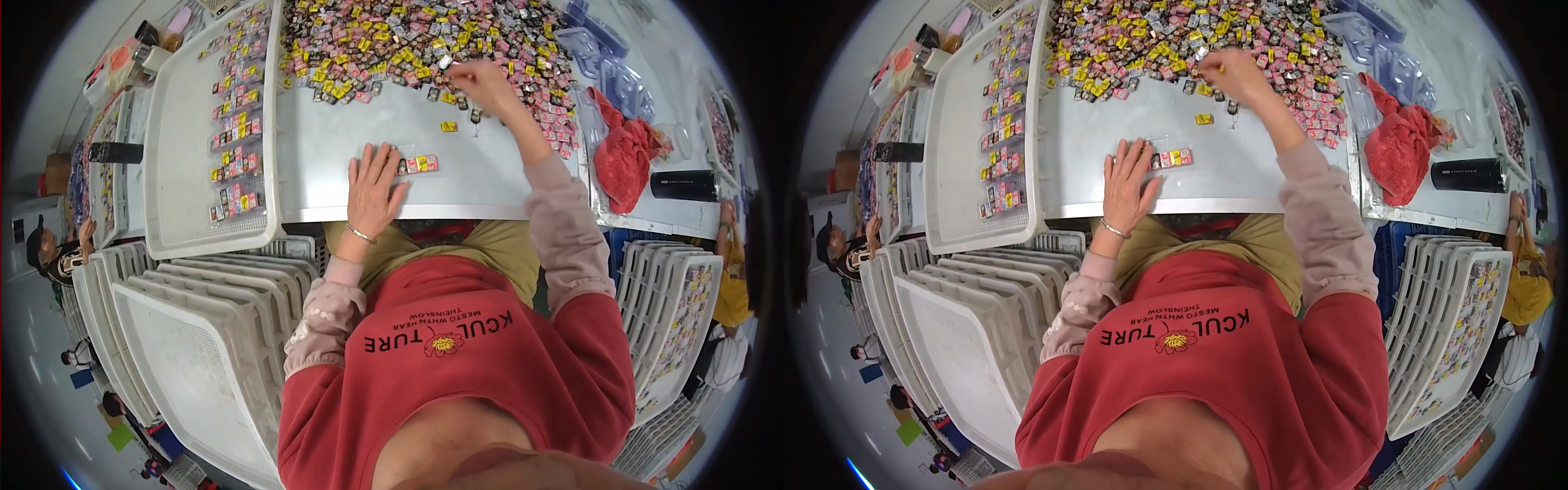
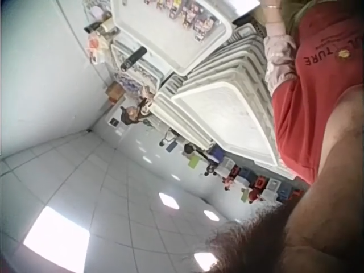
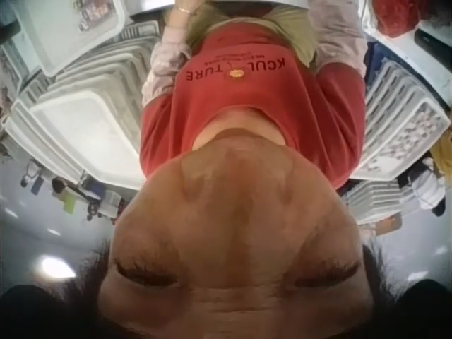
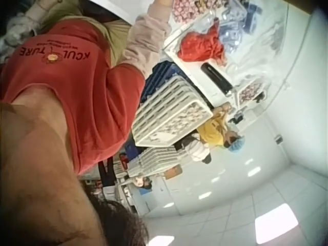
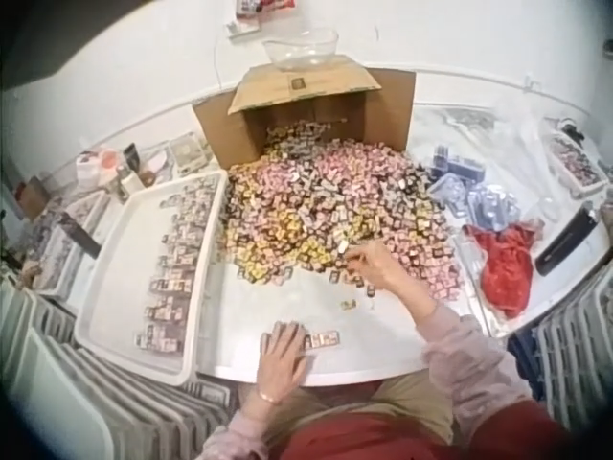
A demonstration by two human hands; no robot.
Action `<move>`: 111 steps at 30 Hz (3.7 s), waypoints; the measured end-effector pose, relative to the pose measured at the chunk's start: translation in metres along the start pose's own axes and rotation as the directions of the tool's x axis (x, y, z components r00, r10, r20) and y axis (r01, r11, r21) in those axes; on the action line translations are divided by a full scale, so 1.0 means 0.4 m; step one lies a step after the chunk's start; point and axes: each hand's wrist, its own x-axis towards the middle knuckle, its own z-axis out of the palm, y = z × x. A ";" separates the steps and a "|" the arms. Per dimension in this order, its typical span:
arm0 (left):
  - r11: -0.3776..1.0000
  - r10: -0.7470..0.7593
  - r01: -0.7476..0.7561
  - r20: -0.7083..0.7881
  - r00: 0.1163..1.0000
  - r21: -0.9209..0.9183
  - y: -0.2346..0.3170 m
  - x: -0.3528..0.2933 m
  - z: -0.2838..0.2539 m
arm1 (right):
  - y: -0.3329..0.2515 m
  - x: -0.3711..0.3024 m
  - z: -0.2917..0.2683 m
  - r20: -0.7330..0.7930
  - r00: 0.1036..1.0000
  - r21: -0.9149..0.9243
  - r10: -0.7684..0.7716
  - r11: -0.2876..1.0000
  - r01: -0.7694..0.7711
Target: Assembling small plastic toy parts and placing them into a tray.
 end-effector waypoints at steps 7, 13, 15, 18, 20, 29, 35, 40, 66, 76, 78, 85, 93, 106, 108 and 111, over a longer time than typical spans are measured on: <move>0.985 -0.055 0.035 -0.117 0.992 -0.167 0.021 0.027 0.010 | 0.093 0.332 0.032 -0.324 0.946 0.026 -0.021 0.999 0.031; 0.963 -0.176 0.101 -0.299 0.938 -0.251 -0.002 0.001 0.006 | -0.043 0.372 0.164 -0.112 0.987 -0.305 0.115 0.941 -0.145; 0.956 -0.190 0.104 -0.307 0.932 -0.275 0.005 0.011 0.010 | 0.002 0.351 0.150 -0.151 0.988 -0.253 0.038 0.965 -0.075; 0.951 -0.175 0.084 -0.293 0.940 -0.296 0.005 0.018 0.012 | 0.045 0.317 0.102 -0.168 0.979 0.064 0.118 0.992 -0.109; 0.951 -0.169 0.079 -0.289 0.942 -0.298 0.001 0.009 0.005 | -0.006 0.268 0.060 0.000 0.970 0.671 0.245 0.718 -0.182; 0.916 -0.228 0.095 -0.311 0.923 -0.390 -0.002 -0.004 0.014 | -0.111 0.101 -0.062 0.253 0.965 0.855 0.061 0.452 -0.253; 0.917 -0.244 0.079 -0.394 0.886 -0.390 -0.011 0.004 0.023 | -0.126 0.006 -0.014 0.256 0.959 0.724 0.126 0.632 -0.276; 0.955 -0.122 0.010 -0.360 0.925 -0.297 0.003 0.009 0.008 | -0.110 -0.065 0.114 0.258 0.961 0.642 0.095 0.727 -0.244; 0.954 -0.176 0.065 -0.372 0.911 -0.293 -0.010 0.001 0.016 | -0.022 -0.162 0.028 -0.012 0.998 0.221 0.054 0.974 -0.050; 0.749 -0.508 0.154 -0.410 0.757 -0.644 -0.060 -0.009 0.035 | -0.074 -0.184 0.109 -0.118 0.992 -0.181 0.036 0.982 -0.058; 0.760 -0.493 0.208 -0.337 0.802 -0.616 -0.064 -0.011 0.029 | -0.068 -0.189 0.102 -0.083 0.994 -0.192 0.071 0.978 -0.086; 0.950 -0.188 0.068 -0.389 0.902 -0.304 -0.029 0.003 0.024 | -0.059 -0.194 0.052 -0.033 0.994 0.139 0.108 0.985 -0.102; 0.994 0.093 -0.100 0.123 0.988 0.050 0.025 0.019 -0.006 | -0.076 -0.188 0.069 -0.010 0.999 -0.040 0.033 0.999 -0.033; 0.801 -0.484 0.149 -0.480 0.732 -0.580 -0.043 0.013 0.027 | 0.079 -0.033 0.000 -0.264 0.963 -0.349 -0.045 0.936 -0.052; 0.809 -0.466 0.157 -0.454 0.760 -0.566 -0.046 0.015 0.027 | 0.123 -0.052 -0.006 -0.322 0.939 0.186 0.122 0.980 -0.063; 0.848 -0.407 0.157 -0.432 0.805 -0.505 -0.054 0.001 0.015 | 0.018 -0.101 0.012 0.133 0.925 0.864 0.356 0.416 -0.284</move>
